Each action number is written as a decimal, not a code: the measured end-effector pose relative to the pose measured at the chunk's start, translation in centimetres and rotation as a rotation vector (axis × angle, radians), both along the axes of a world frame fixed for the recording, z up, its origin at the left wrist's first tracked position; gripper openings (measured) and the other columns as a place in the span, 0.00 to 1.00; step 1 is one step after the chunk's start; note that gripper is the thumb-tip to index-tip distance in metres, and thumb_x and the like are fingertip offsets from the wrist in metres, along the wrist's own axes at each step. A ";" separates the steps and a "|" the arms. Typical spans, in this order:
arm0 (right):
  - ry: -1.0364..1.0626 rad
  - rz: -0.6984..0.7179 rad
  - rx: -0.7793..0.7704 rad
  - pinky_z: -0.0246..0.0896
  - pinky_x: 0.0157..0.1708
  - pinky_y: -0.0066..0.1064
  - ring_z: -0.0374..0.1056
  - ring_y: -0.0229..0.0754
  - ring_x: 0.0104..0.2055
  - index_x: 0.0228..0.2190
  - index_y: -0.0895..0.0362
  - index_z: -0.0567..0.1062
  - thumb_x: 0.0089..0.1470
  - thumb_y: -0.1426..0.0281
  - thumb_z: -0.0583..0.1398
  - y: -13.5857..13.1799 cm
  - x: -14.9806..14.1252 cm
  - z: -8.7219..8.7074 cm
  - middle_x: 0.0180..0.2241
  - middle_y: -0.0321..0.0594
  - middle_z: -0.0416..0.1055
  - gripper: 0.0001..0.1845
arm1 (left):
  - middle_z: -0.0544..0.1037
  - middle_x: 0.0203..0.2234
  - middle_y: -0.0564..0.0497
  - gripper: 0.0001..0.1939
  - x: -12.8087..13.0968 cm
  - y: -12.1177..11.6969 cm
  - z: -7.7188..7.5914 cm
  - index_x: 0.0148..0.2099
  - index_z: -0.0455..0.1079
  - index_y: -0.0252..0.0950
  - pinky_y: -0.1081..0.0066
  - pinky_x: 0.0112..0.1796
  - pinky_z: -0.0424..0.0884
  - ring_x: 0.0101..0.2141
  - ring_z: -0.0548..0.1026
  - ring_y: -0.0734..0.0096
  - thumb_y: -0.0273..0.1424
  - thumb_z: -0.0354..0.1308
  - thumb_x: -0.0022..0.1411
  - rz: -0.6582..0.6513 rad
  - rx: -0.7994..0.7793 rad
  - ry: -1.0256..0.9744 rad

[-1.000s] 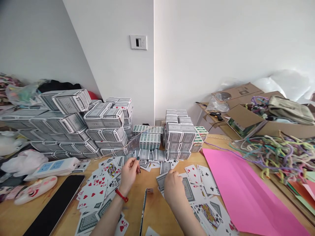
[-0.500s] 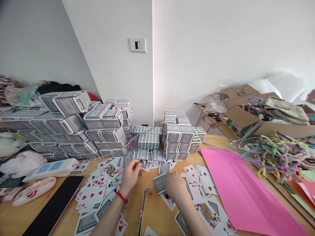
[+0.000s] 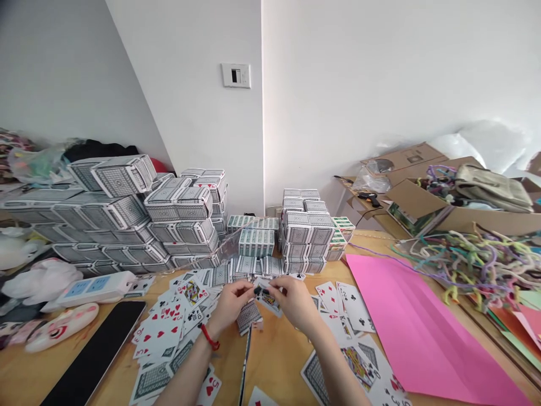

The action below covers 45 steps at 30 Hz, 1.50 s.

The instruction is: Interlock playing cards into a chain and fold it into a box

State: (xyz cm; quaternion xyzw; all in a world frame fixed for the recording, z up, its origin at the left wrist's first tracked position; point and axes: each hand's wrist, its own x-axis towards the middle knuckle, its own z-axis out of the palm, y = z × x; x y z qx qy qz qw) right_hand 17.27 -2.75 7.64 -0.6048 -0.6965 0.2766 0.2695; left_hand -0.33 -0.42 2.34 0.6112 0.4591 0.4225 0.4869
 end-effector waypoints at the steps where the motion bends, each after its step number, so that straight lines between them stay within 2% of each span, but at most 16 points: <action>1: -0.029 0.011 -0.028 0.57 0.31 0.26 0.66 0.38 0.30 0.32 0.53 0.75 0.49 0.64 0.54 0.0 0.7 0.1 0.30 0.35 0.72 0.12 | 0.68 0.18 0.53 0.12 0.0 0.0 0.1 0.25 0.70 0.33 0.76 0.24 0.58 0.22 0.63 0.74 0.38 0.55 0.51 0.023 -0.005 -0.004; 3: -0.161 -0.027 -0.090 0.58 0.34 0.29 0.66 0.40 0.34 0.42 0.52 0.70 0.45 0.64 0.58 -0.1 2.5 0.0 0.37 0.37 0.71 0.19 | 0.65 0.16 0.55 0.11 -0.1 0.2 0.1 0.24 0.68 0.34 0.76 0.22 0.57 0.20 0.61 0.76 0.37 0.54 0.51 0.081 -0.021 -0.021; 5: -0.371 -0.063 -0.152 0.56 0.39 0.33 0.61 0.48 0.45 0.48 0.52 0.65 0.36 0.66 0.63 -0.4 4.2 -0.4 0.43 0.42 0.66 0.33 | 0.62 0.14 0.57 0.11 -0.2 0.3 0.0 0.24 0.67 0.34 0.77 0.21 0.55 0.18 0.59 0.77 0.36 0.54 0.50 0.117 -0.031 -0.025; 7: -0.566 -0.098 -0.273 0.55 0.41 0.37 0.55 0.56 0.50 0.51 0.54 0.61 0.26 0.70 0.67 -0.6 5.3 -1.2 0.46 0.46 0.62 0.45 | 0.61 0.13 0.58 0.11 -0.3 0.4 -0.1 0.24 0.67 0.34 0.77 0.20 0.54 0.17 0.58 0.77 0.37 0.54 0.50 0.115 -0.039 -0.012; 9: -0.679 -0.099 -0.356 0.55 0.40 0.39 0.52 0.60 0.51 0.49 0.56 0.61 0.19 0.73 0.69 -0.7 5.6 -2.1 0.46 0.49 0.60 0.49 | 0.60 0.12 0.58 0.11 -0.3 0.4 -0.2 0.24 0.67 0.34 0.77 0.19 0.54 0.16 0.59 0.77 0.37 0.54 0.50 0.107 -0.043 -0.004; 12: -0.723 -0.093 -0.388 0.56 0.36 0.35 0.56 0.57 0.48 0.45 0.58 0.63 0.18 0.77 0.68 -0.5 5.3 -3.0 0.44 0.49 0.60 0.45 | 0.61 0.13 0.58 0.11 -0.3 0.4 -0.1 0.25 0.66 0.34 0.77 0.19 0.56 0.16 0.60 0.77 0.37 0.54 0.50 0.098 -0.056 -0.034; 15: -0.716 -0.086 -0.368 0.56 0.33 0.32 0.59 0.54 0.45 0.40 0.60 0.65 0.22 0.76 0.67 -0.1 5.1 -3.1 0.41 0.48 0.62 0.36 | 0.61 0.12 0.59 0.10 -0.2 0.3 0.0 0.24 0.65 0.34 0.77 0.19 0.56 0.16 0.61 0.78 0.36 0.55 0.49 0.109 -0.075 -0.079; 18: -0.670 -0.069 -0.300 0.54 0.33 0.30 0.62 0.50 0.41 0.30 0.60 0.70 0.31 0.75 0.64 0.2 5.2 -2.4 0.36 0.45 0.65 0.17 | 0.60 0.11 0.60 0.09 -0.1 0.4 0.1 0.22 0.64 0.34 0.78 0.19 0.56 0.15 0.60 0.79 0.34 0.55 0.49 0.121 -0.085 -0.105; 21: -0.470 -0.052 -0.204 0.54 0.31 0.27 0.64 0.42 0.33 0.22 0.57 0.70 0.40 0.75 0.59 0.4 5.1 -1.1 0.31 0.40 0.67 0.01 | 0.59 0.11 0.60 0.09 -0.1 0.4 -0.1 0.23 0.64 0.34 0.79 0.18 0.54 0.15 0.58 0.80 0.34 0.55 0.50 0.121 -0.104 -0.130; 25: -0.149 -0.063 -0.041 0.56 0.28 0.26 0.64 0.38 0.27 0.22 0.55 0.72 0.50 0.67 0.54 0.1 4.3 0.6 0.26 0.36 0.68 0.11 | 0.58 0.10 0.60 0.10 -0.1 0.5 -0.5 0.22 0.63 0.34 0.79 0.17 0.52 0.14 0.56 0.81 0.34 0.54 0.51 0.126 -0.130 -0.153; 28: 0.040 -0.092 0.067 0.58 0.28 0.26 0.65 0.39 0.29 0.28 0.54 0.75 0.53 0.64 0.51 -0.1 3.5 1.1 0.30 0.38 0.70 0.14 | 0.58 0.10 0.60 0.11 -0.1 0.5 -0.7 0.21 0.62 0.35 0.79 0.17 0.51 0.13 0.56 0.82 0.34 0.53 0.51 0.122 -0.136 -0.154; 30: 0.113 -0.106 0.157 0.61 0.29 0.27 0.66 0.41 0.33 0.32 0.54 0.76 0.54 0.64 0.50 -0.2 2.9 1.0 0.35 0.41 0.71 0.16 | 0.58 0.10 0.60 0.11 -0.1 0.5 -0.8 0.20 0.60 0.35 0.79 0.17 0.51 0.13 0.56 0.82 0.33 0.53 0.51 0.109 -0.129 -0.162; 33: 0.093 -0.065 0.302 0.62 0.36 0.29 0.66 0.43 0.40 0.36 0.53 0.75 0.56 0.66 0.49 -0.1 1.8 0.0 0.40 0.42 0.71 0.16 | 0.58 0.11 0.61 0.12 -0.2 0.5 -0.9 0.20 0.59 0.35 0.79 0.17 0.53 0.13 0.56 0.82 0.33 0.54 0.51 0.085 -0.131 -0.212; 36: -0.030 0.063 0.395 0.62 0.42 0.35 0.65 0.44 0.43 0.39 0.50 0.75 0.55 0.71 0.49 0.1 0.9 -1.2 0.42 0.41 0.70 0.16 | 0.59 0.12 0.60 0.12 -0.4 0.4 -1.0 0.21 0.59 0.35 0.79 0.18 0.57 0.14 0.58 0.82 0.33 0.55 0.51 0.069 -0.170 -0.319; 41: -0.112 0.192 0.428 0.63 0.43 0.39 0.62 0.46 0.47 0.43 0.48 0.73 0.54 0.76 0.49 0.3 -0.4 -2.8 0.49 0.41 0.66 0.20 | 0.69 0.18 0.55 0.08 -0.6 0.3 -0.8 0.28 0.65 0.34 0.76 0.22 0.65 0.19 0.68 0.76 0.33 0.56 0.52 0.026 -0.284 -0.524; 45: -0.092 0.227 0.406 0.59 0.49 0.42 0.56 0.48 0.55 0.43 0.48 0.73 0.53 0.77 0.49 0.5 -0.6 -3.5 0.53 0.42 0.61 0.21 | 0.75 0.25 0.50 0.11 -0.6 0.3 -0.7 0.37 0.68 0.33 0.74 0.26 0.67 0.23 0.71 0.74 0.34 0.57 0.53 -0.023 -0.338 -0.575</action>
